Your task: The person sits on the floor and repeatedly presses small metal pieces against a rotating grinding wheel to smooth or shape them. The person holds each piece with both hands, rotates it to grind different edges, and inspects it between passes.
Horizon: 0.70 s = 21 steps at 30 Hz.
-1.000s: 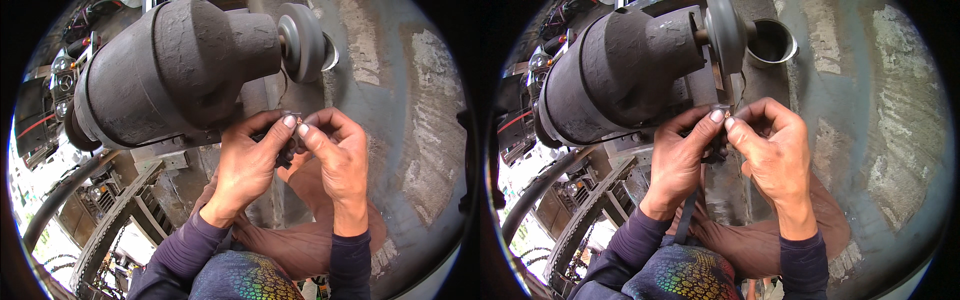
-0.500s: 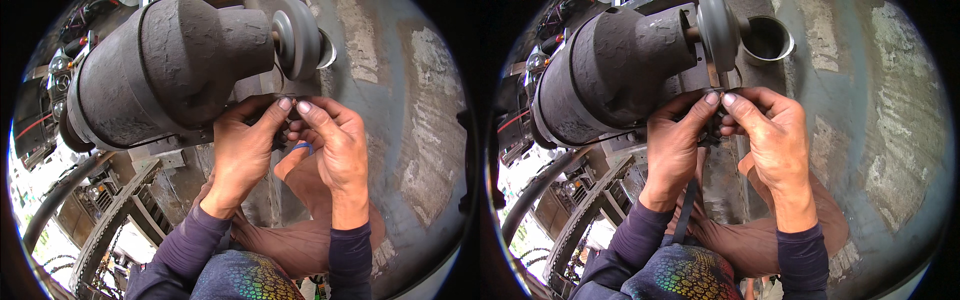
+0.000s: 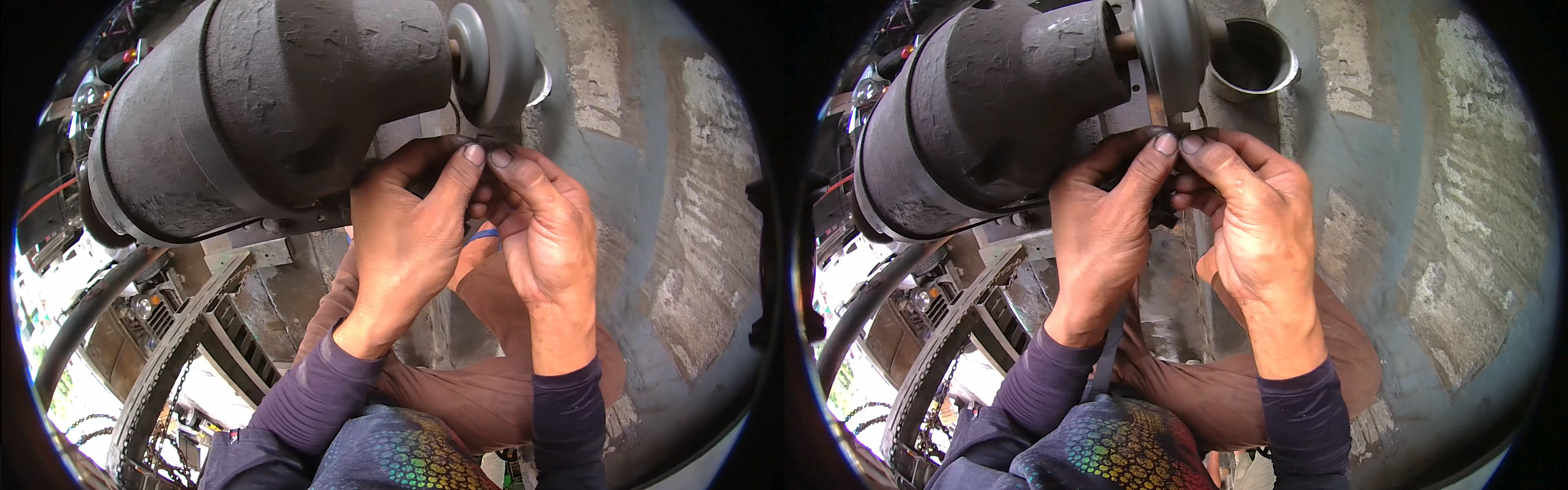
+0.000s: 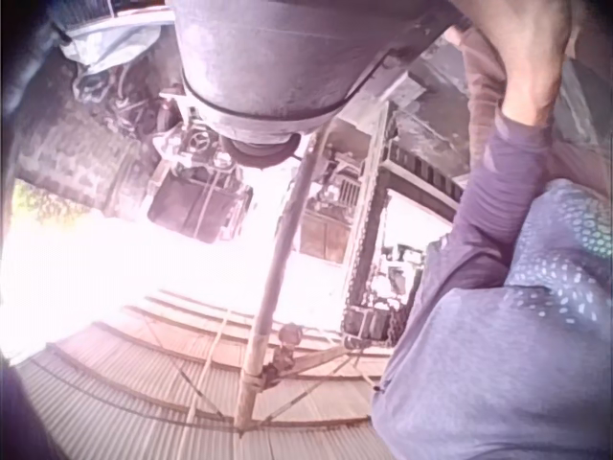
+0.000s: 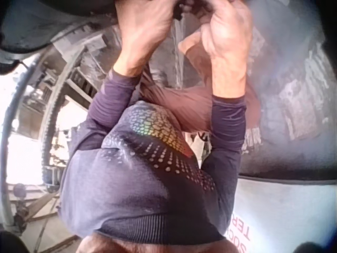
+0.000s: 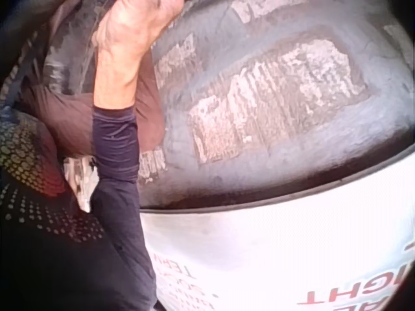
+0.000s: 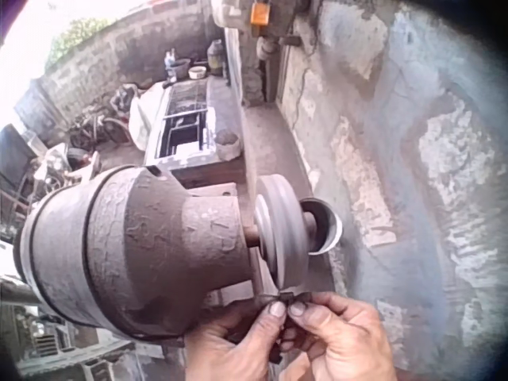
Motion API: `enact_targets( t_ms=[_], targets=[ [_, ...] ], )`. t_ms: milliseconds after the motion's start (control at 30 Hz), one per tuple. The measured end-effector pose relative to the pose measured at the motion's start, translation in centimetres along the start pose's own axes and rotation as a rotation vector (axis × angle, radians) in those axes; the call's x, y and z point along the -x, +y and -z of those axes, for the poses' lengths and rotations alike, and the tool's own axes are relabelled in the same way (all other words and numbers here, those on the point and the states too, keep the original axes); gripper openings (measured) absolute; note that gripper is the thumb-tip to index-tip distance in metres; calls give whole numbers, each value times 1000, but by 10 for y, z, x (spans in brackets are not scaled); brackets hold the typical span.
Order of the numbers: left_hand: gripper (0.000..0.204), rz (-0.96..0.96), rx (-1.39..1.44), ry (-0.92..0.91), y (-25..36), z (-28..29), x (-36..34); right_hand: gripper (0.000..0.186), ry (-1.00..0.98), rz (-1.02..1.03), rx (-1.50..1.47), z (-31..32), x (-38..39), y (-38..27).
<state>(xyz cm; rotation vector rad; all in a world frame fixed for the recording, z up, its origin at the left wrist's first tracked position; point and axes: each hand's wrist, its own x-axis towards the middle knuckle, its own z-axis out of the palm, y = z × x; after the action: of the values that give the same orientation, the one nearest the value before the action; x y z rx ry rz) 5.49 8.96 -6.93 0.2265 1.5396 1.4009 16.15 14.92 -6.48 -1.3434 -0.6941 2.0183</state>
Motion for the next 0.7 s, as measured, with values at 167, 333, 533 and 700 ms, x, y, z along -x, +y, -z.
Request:
enact_targets(
  t_ms=[167,333,533,700],
  targets=[
    [24,-20,17,16,0,-2,-2,22,-1,8,-1,-1,-2,1],
    [24,-30,-3,61,-1,-6,-3,22,7,32,28,-2,-5,0],
    [24,-24,22,44,0,-6,-3,22,5,38,35,-2,-5,0],
    [24,-23,48,54,0,-8,-4,22,8,40,40,-1,-6,1]
  ],
)
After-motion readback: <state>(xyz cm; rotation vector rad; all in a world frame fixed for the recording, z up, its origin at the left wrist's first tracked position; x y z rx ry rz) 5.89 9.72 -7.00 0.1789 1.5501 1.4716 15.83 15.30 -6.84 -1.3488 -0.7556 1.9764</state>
